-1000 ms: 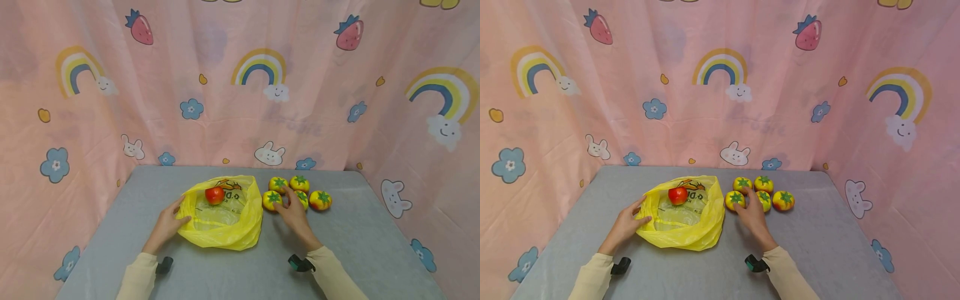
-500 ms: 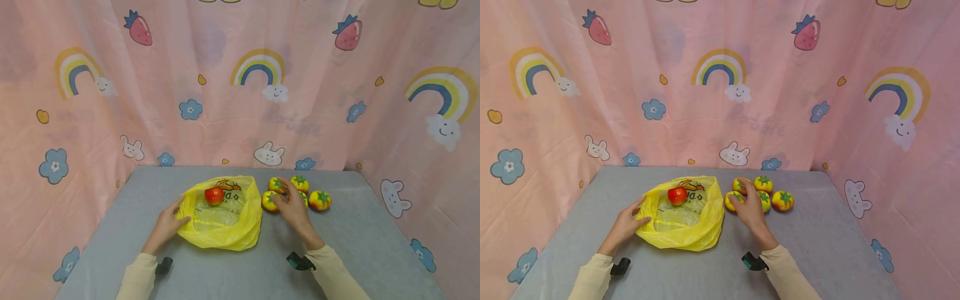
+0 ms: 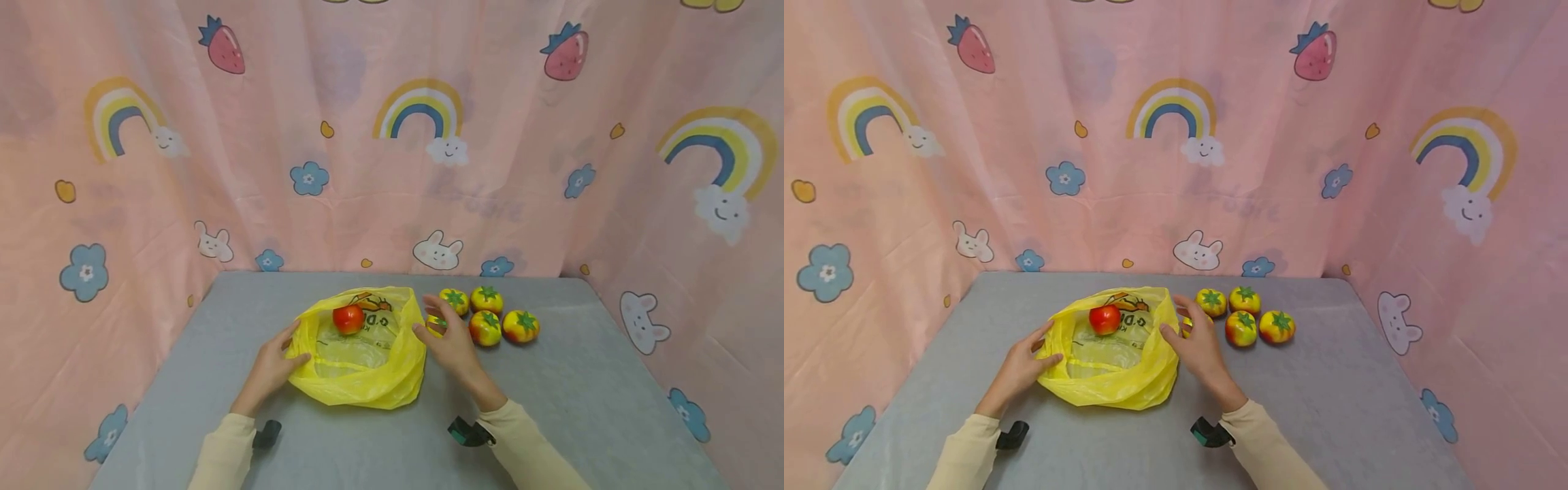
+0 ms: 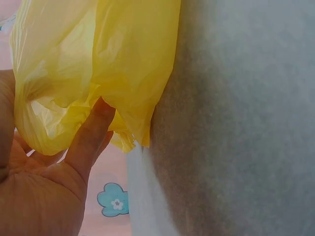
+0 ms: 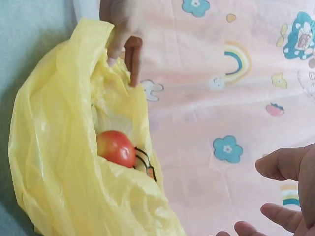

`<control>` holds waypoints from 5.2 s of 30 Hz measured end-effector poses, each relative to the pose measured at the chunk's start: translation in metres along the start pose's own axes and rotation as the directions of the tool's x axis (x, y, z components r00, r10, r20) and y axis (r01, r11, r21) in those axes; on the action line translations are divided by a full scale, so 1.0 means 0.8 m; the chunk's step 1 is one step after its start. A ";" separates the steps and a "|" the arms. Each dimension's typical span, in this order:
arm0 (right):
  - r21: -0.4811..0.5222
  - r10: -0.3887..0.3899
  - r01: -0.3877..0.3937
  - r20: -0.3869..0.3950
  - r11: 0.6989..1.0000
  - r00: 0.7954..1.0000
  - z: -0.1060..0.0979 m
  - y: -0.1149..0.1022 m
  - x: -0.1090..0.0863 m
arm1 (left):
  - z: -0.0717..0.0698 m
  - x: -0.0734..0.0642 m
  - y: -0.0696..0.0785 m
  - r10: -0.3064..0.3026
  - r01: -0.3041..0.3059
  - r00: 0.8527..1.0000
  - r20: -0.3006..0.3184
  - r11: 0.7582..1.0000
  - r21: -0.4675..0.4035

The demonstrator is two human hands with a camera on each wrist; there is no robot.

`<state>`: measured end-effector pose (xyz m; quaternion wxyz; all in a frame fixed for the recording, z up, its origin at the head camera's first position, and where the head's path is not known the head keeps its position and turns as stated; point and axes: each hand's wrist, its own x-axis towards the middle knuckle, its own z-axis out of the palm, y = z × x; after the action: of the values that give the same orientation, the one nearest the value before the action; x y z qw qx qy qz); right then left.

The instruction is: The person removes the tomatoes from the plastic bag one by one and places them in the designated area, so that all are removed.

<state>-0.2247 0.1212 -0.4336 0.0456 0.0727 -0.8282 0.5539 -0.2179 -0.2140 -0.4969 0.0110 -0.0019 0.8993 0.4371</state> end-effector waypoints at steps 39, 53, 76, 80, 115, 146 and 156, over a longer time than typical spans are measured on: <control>0.140 0.137 -0.160 0.161 0.977 0.977 0.109 -0.006 0.040 | 0.001 0.002 -0.003 0.027 -0.027 1.000 -0.008 1.000 0.001; 0.088 0.252 -0.264 0.129 0.960 0.959 0.139 0.003 0.060 | 0.002 0.000 0.000 0.020 -0.020 1.000 -0.004 1.000 0.002; 0.041 0.260 -0.264 0.084 0.964 0.962 0.162 0.017 0.075 | 0.004 0.003 -0.002 0.019 -0.019 1.000 -0.010 1.000 0.001; 0.037 0.262 -0.265 0.073 0.964 0.962 0.164 0.023 0.075 | 0.005 0.004 -0.003 0.031 -0.031 1.000 -0.005 0.999 0.011; 0.024 0.280 -0.283 0.074 0.959 0.957 0.178 0.044 0.081 | 0.010 0.007 -0.005 0.013 -0.013 1.000 0.003 1.000 -0.028; -0.035 0.226 -0.223 0.135 0.974 0.965 0.161 0.026 0.070 | 0.007 0.003 -0.001 0.010 -0.010 1.000 0.003 1.000 0.003; -0.019 0.251 -0.250 0.146 0.968 0.957 0.150 0.013 0.061 | 0.007 0.003 0.001 -0.002 0.002 1.000 0.002 1.000 0.014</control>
<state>-0.2736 0.0112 -0.4815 -0.0861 0.0078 -0.8320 0.5480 -0.2201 -0.2094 -0.4998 0.0126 -0.0023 0.9024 0.4306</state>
